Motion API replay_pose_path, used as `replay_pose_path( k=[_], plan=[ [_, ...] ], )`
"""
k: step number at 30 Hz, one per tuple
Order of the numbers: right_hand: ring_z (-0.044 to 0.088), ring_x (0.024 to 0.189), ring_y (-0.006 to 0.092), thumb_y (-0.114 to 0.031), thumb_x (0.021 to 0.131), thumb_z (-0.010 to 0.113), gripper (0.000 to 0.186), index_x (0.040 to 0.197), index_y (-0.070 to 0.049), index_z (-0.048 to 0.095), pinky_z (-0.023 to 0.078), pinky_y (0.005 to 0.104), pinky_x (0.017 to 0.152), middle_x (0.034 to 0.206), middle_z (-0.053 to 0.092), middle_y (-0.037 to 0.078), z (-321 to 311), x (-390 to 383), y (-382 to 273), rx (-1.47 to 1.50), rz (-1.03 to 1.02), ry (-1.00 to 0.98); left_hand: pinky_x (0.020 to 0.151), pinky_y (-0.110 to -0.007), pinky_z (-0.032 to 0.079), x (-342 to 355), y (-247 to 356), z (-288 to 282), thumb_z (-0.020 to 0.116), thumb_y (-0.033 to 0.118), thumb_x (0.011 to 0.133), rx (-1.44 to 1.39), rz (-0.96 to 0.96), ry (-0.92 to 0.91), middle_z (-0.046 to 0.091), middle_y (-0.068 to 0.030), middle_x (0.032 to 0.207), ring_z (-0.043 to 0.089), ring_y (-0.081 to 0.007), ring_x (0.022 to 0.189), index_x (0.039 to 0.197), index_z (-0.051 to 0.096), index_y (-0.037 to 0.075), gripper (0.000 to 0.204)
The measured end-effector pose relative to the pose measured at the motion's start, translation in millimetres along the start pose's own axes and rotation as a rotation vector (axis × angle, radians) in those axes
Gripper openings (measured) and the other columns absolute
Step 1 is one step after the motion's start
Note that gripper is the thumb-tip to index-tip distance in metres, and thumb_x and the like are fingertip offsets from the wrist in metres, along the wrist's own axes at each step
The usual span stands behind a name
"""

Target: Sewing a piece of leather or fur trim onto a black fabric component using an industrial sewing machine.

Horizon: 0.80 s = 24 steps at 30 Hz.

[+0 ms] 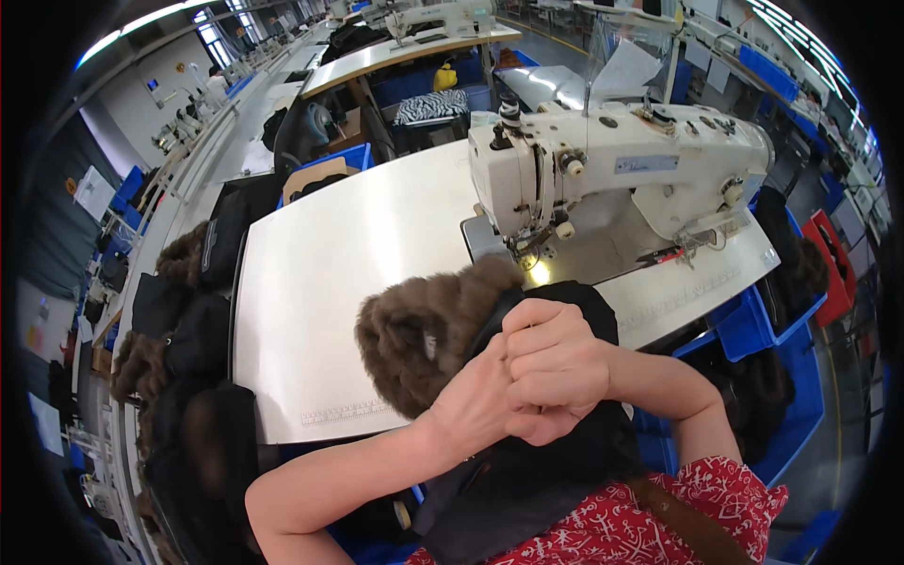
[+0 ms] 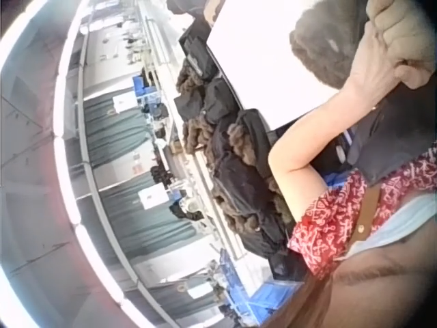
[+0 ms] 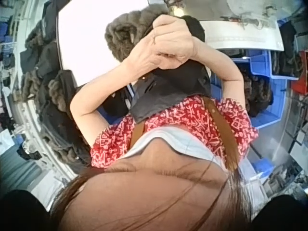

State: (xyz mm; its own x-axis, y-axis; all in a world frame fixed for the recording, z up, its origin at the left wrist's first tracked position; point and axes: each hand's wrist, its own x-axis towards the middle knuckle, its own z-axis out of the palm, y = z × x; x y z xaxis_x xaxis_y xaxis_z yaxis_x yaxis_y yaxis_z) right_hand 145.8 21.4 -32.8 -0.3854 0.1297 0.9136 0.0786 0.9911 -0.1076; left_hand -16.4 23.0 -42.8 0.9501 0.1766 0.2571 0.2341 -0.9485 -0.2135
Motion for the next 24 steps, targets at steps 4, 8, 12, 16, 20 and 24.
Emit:
replay_pose_path(
  k=[4, 8, 12, 16, 20, 24],
  plan=[
    [0.049, 0.048, 0.0176, -0.013, 0.074, 0.072, 0.014, 0.066, -0.01, 0.06, 0.039, 0.0281, 0.056, 0.058, 0.05, 0.0, 8.8, 5.3, -10.3, -0.11, 0.05, 0.026, 0.091, -0.036, 0.046, -1.1, -13.4, 27.8, 0.062, 0.008, 0.081, -1.005, -0.008, 0.212, 0.063, -0.0029, 0.106, 0.058, -0.0211, 0.107, 0.114, 0.065, 0.009, 0.033],
    [0.051, 0.052, 0.017, -0.016, 0.074, 0.074, 0.016, 0.068, -0.009, 0.062, 0.04, 0.0287, 0.058, 0.058, 0.051, 0.0, 19.2, 13.1, -11.5, -0.195, 0.022, -0.006, 0.094, -0.035, 0.046, -9.1, -5.3, 33.4, 0.062, 0.006, 0.083, -1.366, -0.189, 0.394, 0.062, -0.0033, 0.111, 0.058, -0.0201, 0.111, 0.12, 0.062, 0.008, 0.037],
    [0.054, 0.057, 0.0164, -0.017, 0.075, 0.075, 0.019, 0.067, -0.008, 0.059, 0.04, 0.0301, 0.061, 0.059, 0.052, -0.001, 21.2, 22.1, -16.4, -0.282, -0.017, -0.019, 0.097, -0.035, 0.046, -14.1, 4.3, 38.8, 0.062, 0.003, 0.085, -1.753, -0.38, 0.573, 0.062, -0.0036, 0.115, 0.057, -0.0191, 0.114, 0.125, 0.058, 0.007, 0.04],
    [0.062, 0.067, 0.0182, -0.018, 0.076, 0.074, 0.015, 0.07, -0.009, 0.064, 0.05, 0.0327, 0.074, 0.067, 0.059, 0.0, 16.0, 21.5, -25.6, -0.415, -0.058, 0.102, 0.099, -0.035, 0.046, -16.0, 7.0, 40.7, 0.062, 0.001, 0.088, -2.147, -0.605, 0.713, 0.061, -0.004, 0.12, 0.056, -0.0181, 0.117, 0.131, 0.054, 0.006, 0.045],
    [0.063, 0.106, 0.0287, -0.017, 0.081, 0.07, 0.024, 0.102, -0.006, 0.065, 0.047, 0.0391, 0.092, 0.114, 0.065, 0.011, -11.6, -4.0, -36.7, -0.674, 0.299, 0.132, 0.107, -0.029, 0.039, -23.3, 0.9, 40.5, 0.06, 0.005, 0.095, -1.905, -0.646, 0.537, 0.052, -0.0041, 0.14, 0.05, -0.0147, 0.127, 0.149, 0.035, 0.005, 0.059],
    [0.051, 0.124, 0.0333, -0.019, 0.095, 0.061, 0.038, 0.127, -0.001, 0.053, 0.036, 0.0388, 0.107, 0.137, 0.05, 0.02, -21.4, -55.8, -36.6, -0.191, 0.923, 0.255, 0.104, -0.029, 0.043, -31.0, -9.4, 30.7, 0.057, 0.007, 0.097, -2.117, -0.699, 0.447, 0.051, -0.0068, 0.141, 0.051, -0.0133, 0.126, 0.148, 0.039, 0.003, 0.054]
  ],
)
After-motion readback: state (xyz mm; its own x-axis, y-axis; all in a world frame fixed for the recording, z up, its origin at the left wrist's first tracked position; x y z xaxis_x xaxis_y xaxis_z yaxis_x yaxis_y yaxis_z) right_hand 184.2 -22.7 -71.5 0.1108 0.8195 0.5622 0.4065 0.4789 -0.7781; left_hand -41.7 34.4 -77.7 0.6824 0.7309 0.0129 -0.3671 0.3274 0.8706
